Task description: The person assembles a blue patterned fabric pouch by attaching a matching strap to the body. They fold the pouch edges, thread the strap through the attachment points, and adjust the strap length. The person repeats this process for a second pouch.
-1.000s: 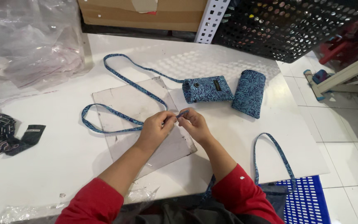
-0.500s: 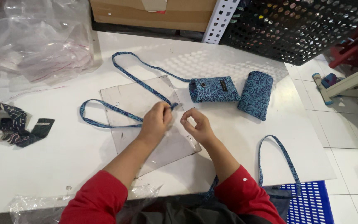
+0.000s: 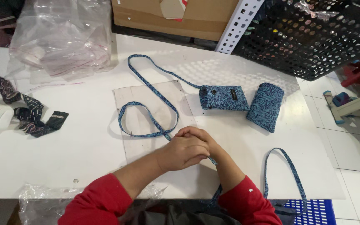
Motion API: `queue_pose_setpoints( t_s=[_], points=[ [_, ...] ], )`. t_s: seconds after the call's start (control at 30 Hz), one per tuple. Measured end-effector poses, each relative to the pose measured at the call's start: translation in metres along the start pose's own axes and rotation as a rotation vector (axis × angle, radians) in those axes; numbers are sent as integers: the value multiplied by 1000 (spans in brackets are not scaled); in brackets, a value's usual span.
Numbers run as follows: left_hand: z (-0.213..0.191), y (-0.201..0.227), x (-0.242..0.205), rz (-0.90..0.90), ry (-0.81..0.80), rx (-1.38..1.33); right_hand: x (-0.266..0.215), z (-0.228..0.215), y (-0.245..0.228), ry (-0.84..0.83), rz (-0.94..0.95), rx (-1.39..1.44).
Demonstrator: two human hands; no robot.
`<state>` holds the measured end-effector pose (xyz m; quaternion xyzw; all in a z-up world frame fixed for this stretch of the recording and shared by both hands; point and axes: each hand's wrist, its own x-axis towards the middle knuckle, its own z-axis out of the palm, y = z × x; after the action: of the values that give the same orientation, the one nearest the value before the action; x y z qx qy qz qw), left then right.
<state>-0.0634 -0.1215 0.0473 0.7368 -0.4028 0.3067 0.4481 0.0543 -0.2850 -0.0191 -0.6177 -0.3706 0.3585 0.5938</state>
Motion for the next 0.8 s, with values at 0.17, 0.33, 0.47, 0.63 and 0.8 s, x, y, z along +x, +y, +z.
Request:
queue_pose_setpoints(
  t_s=[0.17, 0.33, 0.47, 0.63, 0.8],
  points=[
    [-23, -18, 1, -29, 125, 190, -4, 0, -8, -208, -152, -523],
    [-45, -75, -13, -478, 84, 363, -8, -5, -21, -359, -212, -57],
    [-46, -114, -36, -647, -302, 777, -28, -43, -22, -283, -617, 423],
    [-48, -134, -57, -847, -413, 739, -113, -135, -25, -61, -1227, 667],
    [-57, -132, -55, -867, -335, 813, -255, -187, -40, 167, -1519, 544]
  ],
)
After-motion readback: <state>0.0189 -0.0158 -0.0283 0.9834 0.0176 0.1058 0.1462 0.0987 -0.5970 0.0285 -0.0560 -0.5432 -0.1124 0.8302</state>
